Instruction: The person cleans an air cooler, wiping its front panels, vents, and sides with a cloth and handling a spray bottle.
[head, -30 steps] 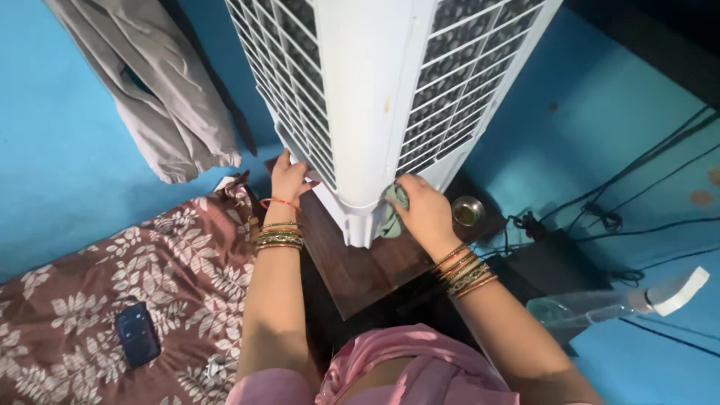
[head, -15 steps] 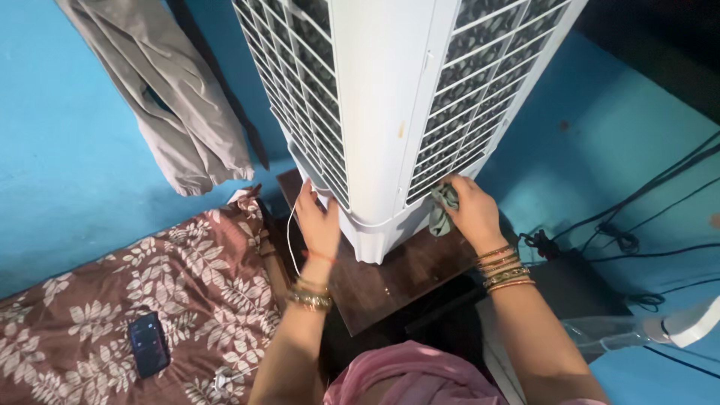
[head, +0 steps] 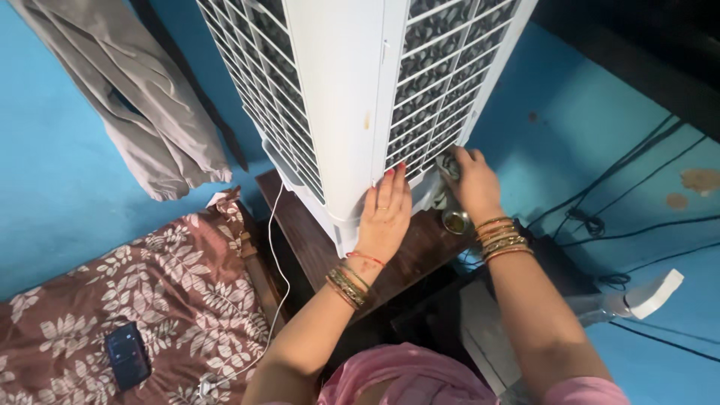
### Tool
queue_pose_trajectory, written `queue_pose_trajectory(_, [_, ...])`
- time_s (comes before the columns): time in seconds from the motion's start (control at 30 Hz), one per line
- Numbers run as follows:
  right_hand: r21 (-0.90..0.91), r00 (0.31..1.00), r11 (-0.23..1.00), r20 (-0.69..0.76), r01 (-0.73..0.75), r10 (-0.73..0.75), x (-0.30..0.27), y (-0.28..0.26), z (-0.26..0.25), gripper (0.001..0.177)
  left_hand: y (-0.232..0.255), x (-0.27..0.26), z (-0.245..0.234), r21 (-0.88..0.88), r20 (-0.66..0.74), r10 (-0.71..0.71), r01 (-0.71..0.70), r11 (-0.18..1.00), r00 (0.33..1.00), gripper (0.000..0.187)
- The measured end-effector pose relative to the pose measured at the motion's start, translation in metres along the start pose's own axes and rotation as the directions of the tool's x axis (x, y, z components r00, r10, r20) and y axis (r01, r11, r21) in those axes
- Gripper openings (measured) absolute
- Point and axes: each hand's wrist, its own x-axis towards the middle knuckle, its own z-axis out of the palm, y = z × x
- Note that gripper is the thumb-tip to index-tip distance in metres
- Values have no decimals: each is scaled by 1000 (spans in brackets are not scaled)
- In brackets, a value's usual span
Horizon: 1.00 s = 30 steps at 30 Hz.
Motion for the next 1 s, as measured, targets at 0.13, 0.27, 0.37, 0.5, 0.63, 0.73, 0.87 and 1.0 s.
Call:
queue_pose_trajectory(0.13, [-74,994,997,107,-14,22,14,16,6,48,9,-7,19,142,-4,20,-20,990,1000,31])
queue_pose_trajectory(0.27, [-30,996,999,87,-15,18,20,20,16,44,6,-12,40,136,40,33,-38,990,999,30])
queue_pose_trajectory(0.37, [-26,996,999,87,-28,31,19,22,21,42,-2,-18,46,98,17,54,-56,994,998,30])
queue_pose_trajectory(0.5, [-13,999,999,-6,39,-39,16,17,24,45,-18,-22,43,-10,-12,90,-90,996,996,29])
queue_pose_trajectory(0.63, [12,1000,1000,18,20,-20,13,4,20,38,-26,-23,41,57,-46,82,-80,995,996,29])
queue_pose_trajectory(0.73, [16,999,1000,38,-3,2,7,-8,19,35,-43,-25,35,13,-67,92,-91,996,993,23])
queue_pose_trajectory(0.87, [18,1000,1000,19,9,-10,-5,-21,20,33,-60,-30,22,2,-57,120,-120,993,991,25])
queue_pose_trajectory(1.0, [31,1000,999,-6,28,-27,-19,-33,16,36,-70,-35,8,26,-79,154,-153,988,985,27])
